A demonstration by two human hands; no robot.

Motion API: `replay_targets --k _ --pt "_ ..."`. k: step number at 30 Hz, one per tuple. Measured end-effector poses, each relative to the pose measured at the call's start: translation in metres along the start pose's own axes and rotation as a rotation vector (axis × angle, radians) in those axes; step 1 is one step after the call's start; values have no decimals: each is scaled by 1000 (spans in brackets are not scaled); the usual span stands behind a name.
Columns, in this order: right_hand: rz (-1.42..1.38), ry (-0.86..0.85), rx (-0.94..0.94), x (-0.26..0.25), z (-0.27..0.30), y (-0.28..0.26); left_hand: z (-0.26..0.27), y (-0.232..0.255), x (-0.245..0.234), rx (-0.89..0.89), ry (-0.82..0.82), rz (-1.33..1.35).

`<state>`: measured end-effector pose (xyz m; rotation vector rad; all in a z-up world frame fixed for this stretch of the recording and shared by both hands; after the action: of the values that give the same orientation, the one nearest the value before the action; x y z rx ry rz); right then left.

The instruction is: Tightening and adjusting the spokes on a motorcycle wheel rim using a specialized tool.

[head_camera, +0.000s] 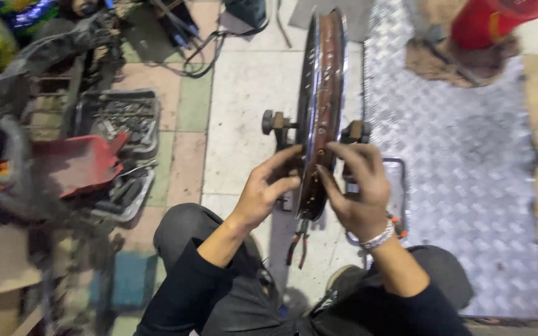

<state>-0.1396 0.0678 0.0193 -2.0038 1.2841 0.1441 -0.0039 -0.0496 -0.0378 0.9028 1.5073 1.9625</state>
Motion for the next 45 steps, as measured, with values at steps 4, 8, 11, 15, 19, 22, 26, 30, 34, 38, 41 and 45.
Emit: replay_targets --k 4,8,11,15,19,22,26,30,34,38,41,45 --pt "228 53 -87 5 -18 -9 -15 -31 7 102 -27 -69" --pt "247 59 -103 7 -32 -9 -24 -31 11 286 56 -222" --pt "254 68 -88 8 -37 -5 -25 -17 14 352 82 -241" --pt "294 67 -71 11 -33 -14 -29 -32 11 406 34 -247" --pt "404 36 -133 15 -29 -18 -27 -31 11 425 36 -250" --pt "546 2 -214 20 -24 -22 -28 -34 11 399 42 -204" --pt "509 22 -217 19 -22 -29 -31 -38 13 411 78 -165" --pt "412 110 -128 16 -17 -21 -41 -52 16 410 41 -181" --pt "414 170 -114 20 -16 -9 -42 -40 15 431 34 -201" --pt "423 194 -99 25 -18 -13 -41 -38 12 406 22 -204" --pt "414 188 -92 25 -20 -18 -38 -28 15 375 13 -167" --pt "324 116 -54 17 -30 -21 -37 -27 13 352 7 -129"
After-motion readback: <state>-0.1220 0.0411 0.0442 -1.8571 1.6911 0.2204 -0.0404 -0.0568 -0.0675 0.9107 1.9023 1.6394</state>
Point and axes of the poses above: each hand's wrist, its own z-axis away from the middle knuckle, its own x-axis out of the palm, y = z × x, the point moved 5 cm from there along -z, towards the middle knuckle, and after that the axes turned 12 degrees about -x, right-handed, at the moved point
